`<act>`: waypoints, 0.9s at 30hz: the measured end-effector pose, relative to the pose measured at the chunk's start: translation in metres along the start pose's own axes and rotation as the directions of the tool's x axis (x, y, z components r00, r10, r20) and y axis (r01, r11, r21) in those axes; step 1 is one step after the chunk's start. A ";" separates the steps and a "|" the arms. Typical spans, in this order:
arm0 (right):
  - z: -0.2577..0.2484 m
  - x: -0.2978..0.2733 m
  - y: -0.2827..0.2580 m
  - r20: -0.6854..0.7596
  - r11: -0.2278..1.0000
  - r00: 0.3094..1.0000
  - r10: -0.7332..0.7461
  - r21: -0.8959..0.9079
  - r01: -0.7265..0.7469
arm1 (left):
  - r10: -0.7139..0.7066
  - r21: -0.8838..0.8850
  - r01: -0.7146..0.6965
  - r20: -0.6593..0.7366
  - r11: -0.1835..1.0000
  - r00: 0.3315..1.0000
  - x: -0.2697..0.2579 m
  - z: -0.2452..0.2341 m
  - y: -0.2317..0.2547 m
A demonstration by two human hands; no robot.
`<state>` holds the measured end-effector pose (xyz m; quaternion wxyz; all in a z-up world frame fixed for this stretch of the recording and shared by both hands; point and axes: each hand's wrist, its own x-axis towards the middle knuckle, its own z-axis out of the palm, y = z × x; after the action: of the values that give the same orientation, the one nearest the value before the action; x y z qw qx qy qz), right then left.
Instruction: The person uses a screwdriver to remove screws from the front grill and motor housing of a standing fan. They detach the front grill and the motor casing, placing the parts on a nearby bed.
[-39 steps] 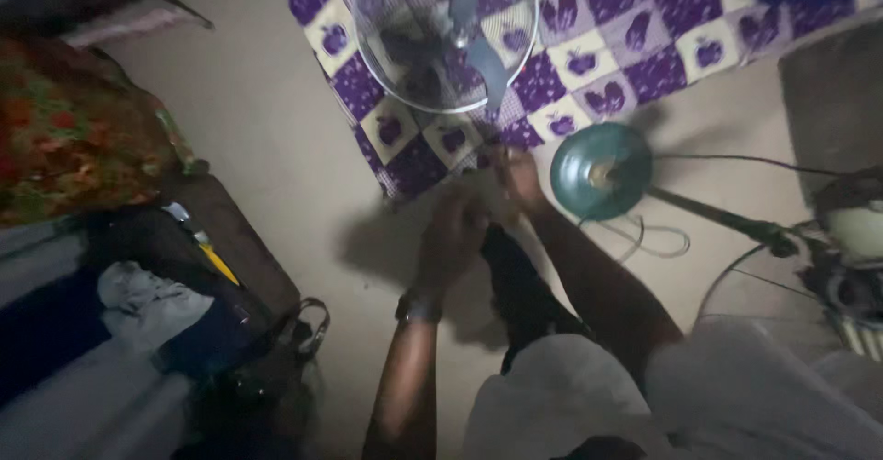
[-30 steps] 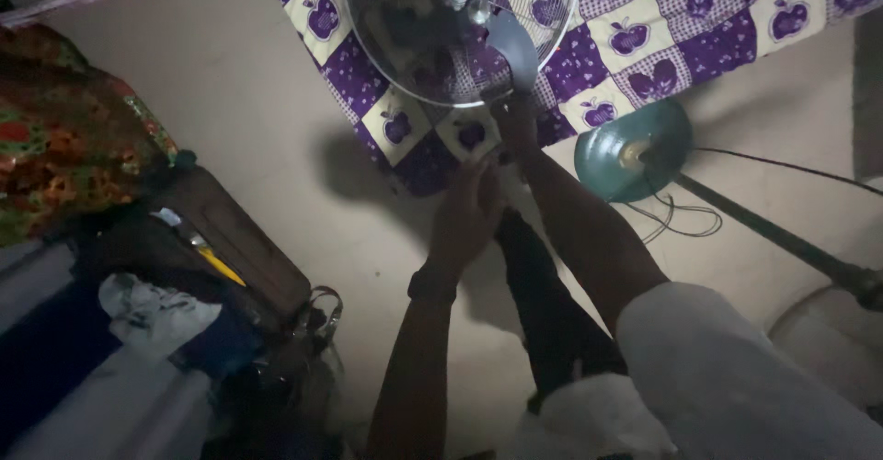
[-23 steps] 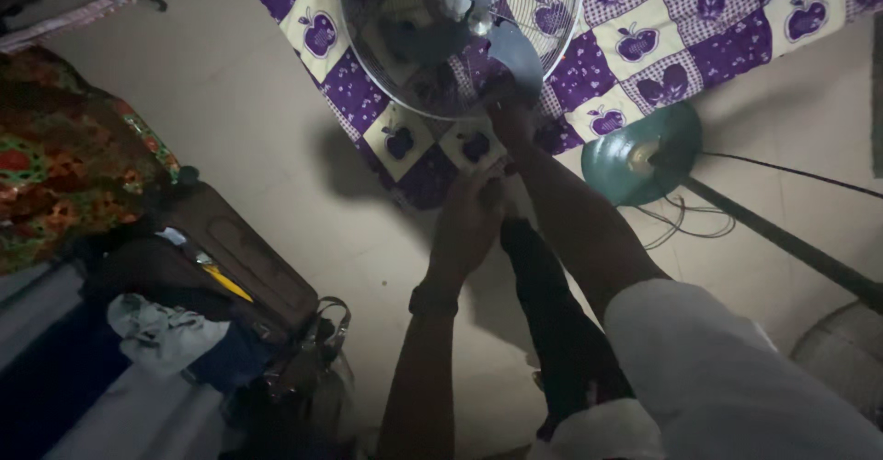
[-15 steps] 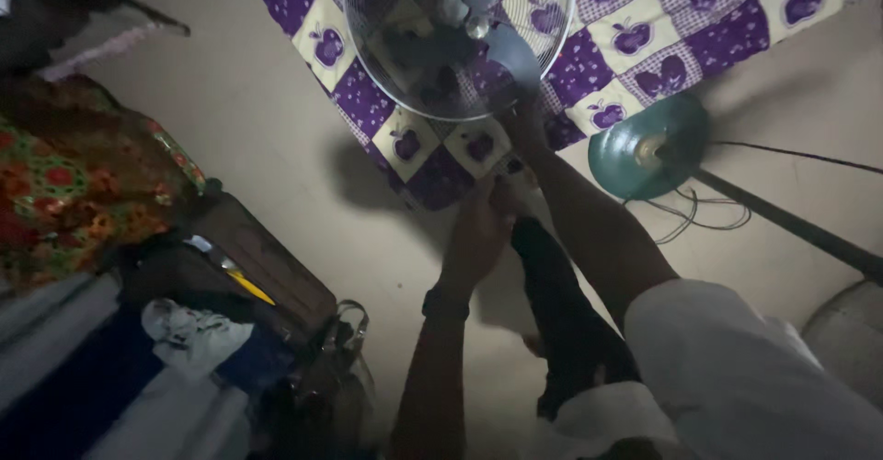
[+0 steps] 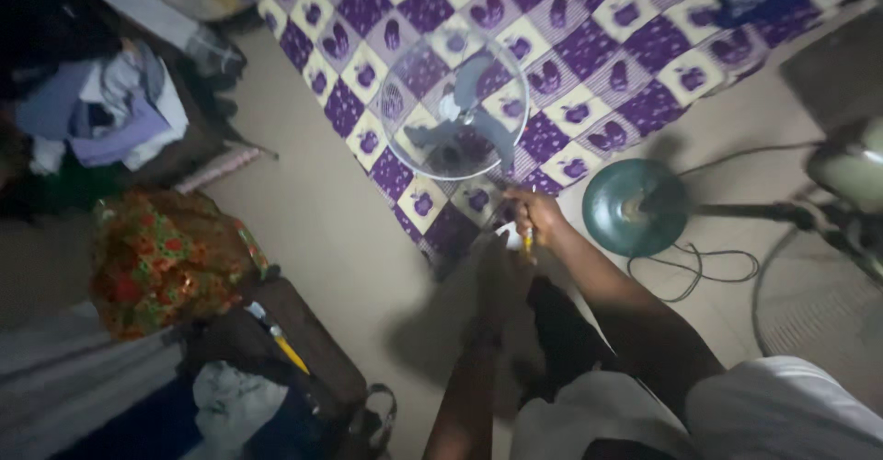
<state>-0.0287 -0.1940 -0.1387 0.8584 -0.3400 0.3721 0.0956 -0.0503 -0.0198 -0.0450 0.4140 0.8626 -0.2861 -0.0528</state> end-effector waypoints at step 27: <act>-0.001 -0.485 0.031 0.348 0.472 0.752 -0.560 -0.612 0.635 | 0.199 -0.685 0.018 0.236 0.728 0.951 -0.201 -0.068 0.258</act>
<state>-0.3840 -0.1278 0.1864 0.6587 -0.7401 0.1215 -0.0600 -0.3114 0.0074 0.1620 0.6552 0.6183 -0.3471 -0.2607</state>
